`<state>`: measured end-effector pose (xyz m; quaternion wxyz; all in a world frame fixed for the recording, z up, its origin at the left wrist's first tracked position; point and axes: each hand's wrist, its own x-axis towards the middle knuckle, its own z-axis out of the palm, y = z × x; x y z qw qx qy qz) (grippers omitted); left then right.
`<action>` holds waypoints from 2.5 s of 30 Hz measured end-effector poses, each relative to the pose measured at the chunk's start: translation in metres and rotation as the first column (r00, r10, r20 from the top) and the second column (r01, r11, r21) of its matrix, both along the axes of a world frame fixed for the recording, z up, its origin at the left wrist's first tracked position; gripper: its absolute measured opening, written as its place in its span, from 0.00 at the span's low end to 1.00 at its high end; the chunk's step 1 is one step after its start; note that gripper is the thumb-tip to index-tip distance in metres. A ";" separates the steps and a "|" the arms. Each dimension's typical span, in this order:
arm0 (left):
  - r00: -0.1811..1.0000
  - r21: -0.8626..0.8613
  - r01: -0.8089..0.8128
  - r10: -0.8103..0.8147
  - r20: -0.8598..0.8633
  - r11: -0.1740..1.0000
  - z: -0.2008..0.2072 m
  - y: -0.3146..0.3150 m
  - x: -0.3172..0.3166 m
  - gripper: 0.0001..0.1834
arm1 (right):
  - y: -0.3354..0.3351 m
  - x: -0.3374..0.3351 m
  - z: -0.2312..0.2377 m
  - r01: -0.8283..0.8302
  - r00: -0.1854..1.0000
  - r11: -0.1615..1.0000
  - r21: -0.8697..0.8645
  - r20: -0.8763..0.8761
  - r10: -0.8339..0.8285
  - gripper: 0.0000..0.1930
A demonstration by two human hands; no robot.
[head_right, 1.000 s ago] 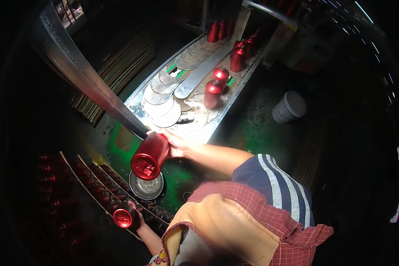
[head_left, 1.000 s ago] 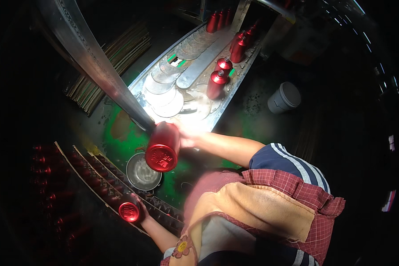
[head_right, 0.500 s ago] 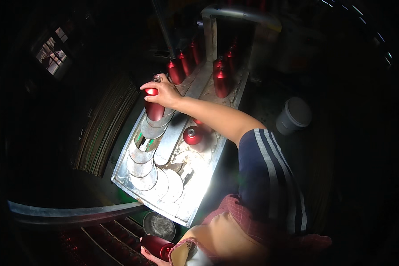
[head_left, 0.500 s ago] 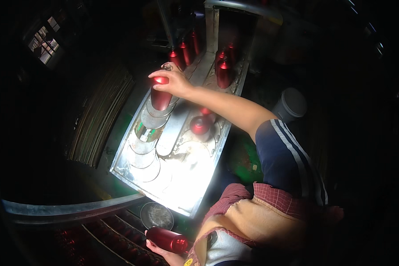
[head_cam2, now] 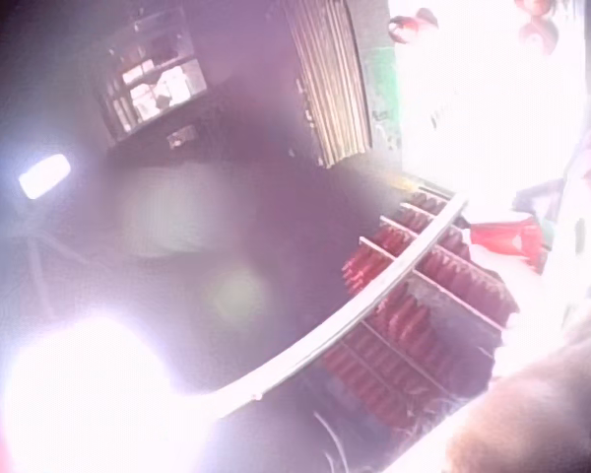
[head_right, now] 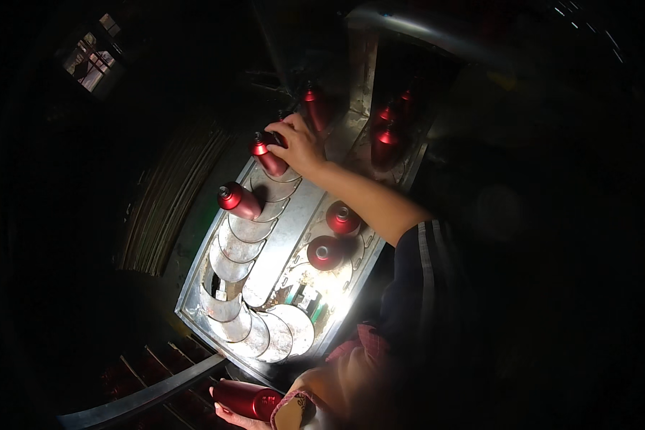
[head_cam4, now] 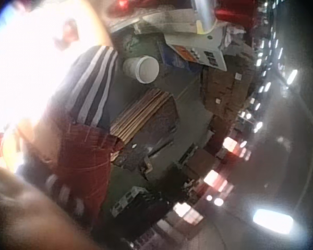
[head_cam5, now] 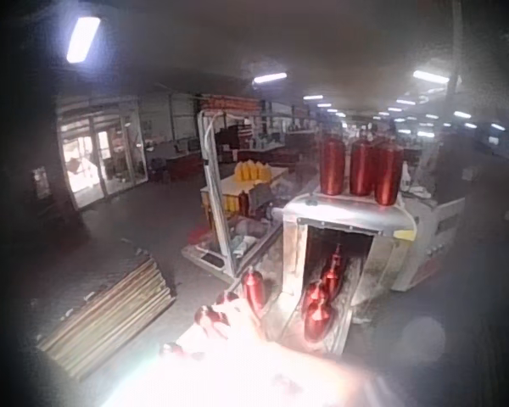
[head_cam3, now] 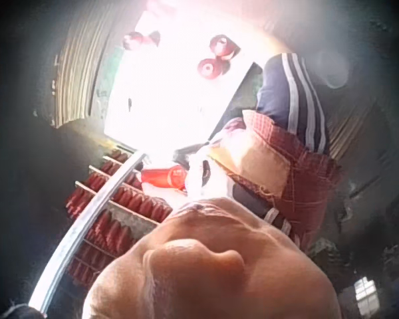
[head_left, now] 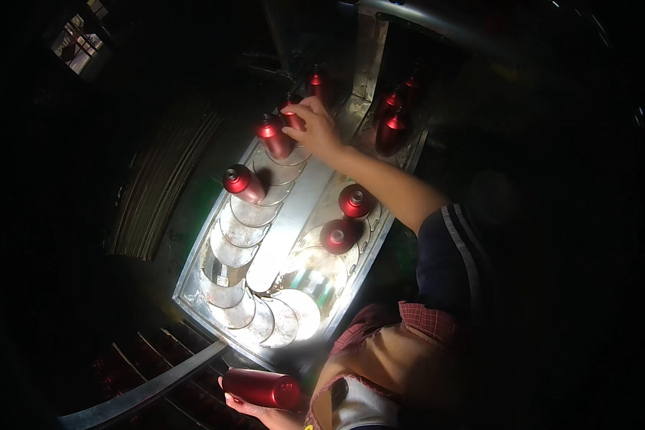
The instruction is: The person repeatedly picks up red cylindrical cans from a curved rack and places them into circular indentations on a metal tray. The person handles the cans one at a time, moving them from the rack to the tray in a repetitive sequence.
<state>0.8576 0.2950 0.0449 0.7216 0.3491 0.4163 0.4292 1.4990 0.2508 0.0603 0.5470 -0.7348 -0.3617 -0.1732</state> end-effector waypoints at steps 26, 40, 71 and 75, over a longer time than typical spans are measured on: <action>0.698 0.324 0.533 -0.190 -0.691 0.781 -0.003 -0.016 0.046 0.22 | -0.364 -0.124 0.073 -0.008 0.842 0.922 -0.388 -0.500 -0.203 0.09; 0.811 0.731 0.502 0.041 -0.583 0.461 0.021 0.005 0.104 0.24 | -0.101 -0.267 -0.026 -0.384 0.860 0.914 -0.129 -0.409 0.304 0.10; 0.708 0.463 0.702 -0.597 -0.377 0.541 -0.017 -0.089 -0.303 0.13 | -0.159 -0.601 -0.077 -0.382 0.806 0.924 -0.035 -0.502 0.314 0.13; 0.954 0.583 0.235 -0.300 0.017 0.778 0.028 -0.094 -0.534 0.19 | -0.074 -0.789 -0.018 -0.762 0.559 0.639 0.111 -0.387 0.734 0.10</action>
